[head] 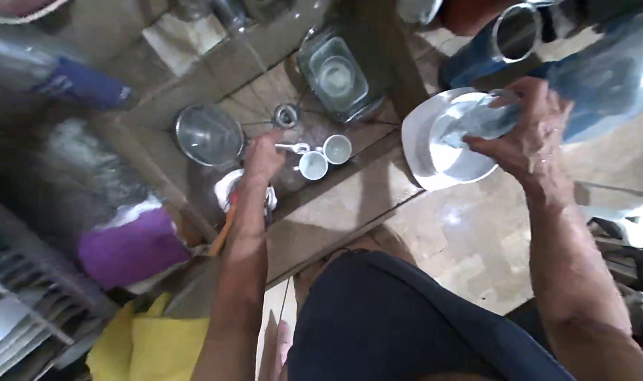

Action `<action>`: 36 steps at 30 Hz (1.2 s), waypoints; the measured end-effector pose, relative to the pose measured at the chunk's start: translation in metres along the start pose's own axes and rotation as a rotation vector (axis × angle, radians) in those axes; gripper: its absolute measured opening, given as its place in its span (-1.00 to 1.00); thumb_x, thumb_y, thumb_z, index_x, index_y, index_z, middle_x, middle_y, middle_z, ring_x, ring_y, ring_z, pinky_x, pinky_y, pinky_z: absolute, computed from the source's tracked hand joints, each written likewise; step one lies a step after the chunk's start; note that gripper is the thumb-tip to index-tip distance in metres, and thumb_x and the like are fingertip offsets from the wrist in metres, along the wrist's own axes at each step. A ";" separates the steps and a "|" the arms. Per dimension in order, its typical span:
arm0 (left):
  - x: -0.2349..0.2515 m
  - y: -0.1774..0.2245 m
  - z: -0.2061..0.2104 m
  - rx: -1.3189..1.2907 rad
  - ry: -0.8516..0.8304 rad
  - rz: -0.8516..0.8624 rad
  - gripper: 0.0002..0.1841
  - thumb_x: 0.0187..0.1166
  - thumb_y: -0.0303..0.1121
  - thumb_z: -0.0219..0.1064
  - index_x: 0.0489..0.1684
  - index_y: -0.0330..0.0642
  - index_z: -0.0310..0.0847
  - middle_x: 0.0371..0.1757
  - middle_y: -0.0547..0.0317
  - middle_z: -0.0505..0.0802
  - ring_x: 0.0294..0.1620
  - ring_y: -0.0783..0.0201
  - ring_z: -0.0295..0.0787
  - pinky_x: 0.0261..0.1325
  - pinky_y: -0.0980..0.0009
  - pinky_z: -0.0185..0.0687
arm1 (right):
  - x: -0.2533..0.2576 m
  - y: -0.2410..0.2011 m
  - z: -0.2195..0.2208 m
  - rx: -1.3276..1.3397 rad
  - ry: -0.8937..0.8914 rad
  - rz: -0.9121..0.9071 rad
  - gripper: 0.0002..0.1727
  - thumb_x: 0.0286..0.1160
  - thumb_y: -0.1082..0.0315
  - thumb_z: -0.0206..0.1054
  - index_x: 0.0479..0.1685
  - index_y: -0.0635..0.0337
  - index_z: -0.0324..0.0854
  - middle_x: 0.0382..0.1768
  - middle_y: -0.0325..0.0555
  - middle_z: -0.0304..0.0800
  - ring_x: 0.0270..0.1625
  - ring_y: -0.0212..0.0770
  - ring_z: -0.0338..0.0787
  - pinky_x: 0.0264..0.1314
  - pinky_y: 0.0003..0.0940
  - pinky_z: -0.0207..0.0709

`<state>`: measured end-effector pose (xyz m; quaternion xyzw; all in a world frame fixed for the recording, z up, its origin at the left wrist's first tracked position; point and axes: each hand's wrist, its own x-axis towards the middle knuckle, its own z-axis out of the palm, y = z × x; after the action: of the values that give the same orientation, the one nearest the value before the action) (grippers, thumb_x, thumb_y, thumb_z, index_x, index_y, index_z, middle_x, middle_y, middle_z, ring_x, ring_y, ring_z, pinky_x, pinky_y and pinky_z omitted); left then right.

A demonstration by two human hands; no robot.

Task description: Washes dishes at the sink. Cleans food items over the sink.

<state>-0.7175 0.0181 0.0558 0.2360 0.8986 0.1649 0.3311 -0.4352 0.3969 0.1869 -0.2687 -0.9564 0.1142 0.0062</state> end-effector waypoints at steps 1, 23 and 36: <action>0.001 -0.006 0.002 0.048 -0.022 0.014 -0.47 0.50 -0.38 0.41 0.53 -0.07 0.62 0.36 -0.17 0.80 0.43 -0.28 0.68 0.47 -0.41 0.46 | 0.001 0.000 0.002 -0.018 -0.007 0.016 0.03 -0.04 -0.24 0.64 0.48 0.19 0.43 0.28 0.28 0.71 0.37 0.42 0.61 0.50 0.50 0.17; -0.018 -0.005 0.066 0.432 -0.177 0.016 -0.39 0.14 -0.03 0.70 0.12 -0.23 0.75 0.02 -0.26 0.87 0.16 -0.28 0.79 0.48 -0.34 0.40 | 0.012 0.002 0.015 -0.227 -0.076 0.158 0.01 -0.15 -0.16 0.77 0.41 0.21 0.52 0.14 0.31 0.77 0.32 0.42 0.66 0.49 0.51 0.22; -0.088 0.159 -0.164 -0.069 -0.210 -0.112 -0.27 0.34 -0.35 0.68 0.52 -0.44 0.47 0.33 -0.44 0.71 0.43 -0.33 0.61 0.50 -0.19 0.44 | 0.008 -0.015 -0.012 -0.133 0.016 -0.029 0.04 0.06 -0.38 0.58 0.57 0.11 0.50 0.67 0.32 0.33 0.60 0.54 0.35 0.45 0.60 0.13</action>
<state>-0.7191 0.0809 0.2919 0.1900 0.8645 0.1513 0.4401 -0.4484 0.3912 0.2017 -0.2555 -0.9656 0.0483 -0.0025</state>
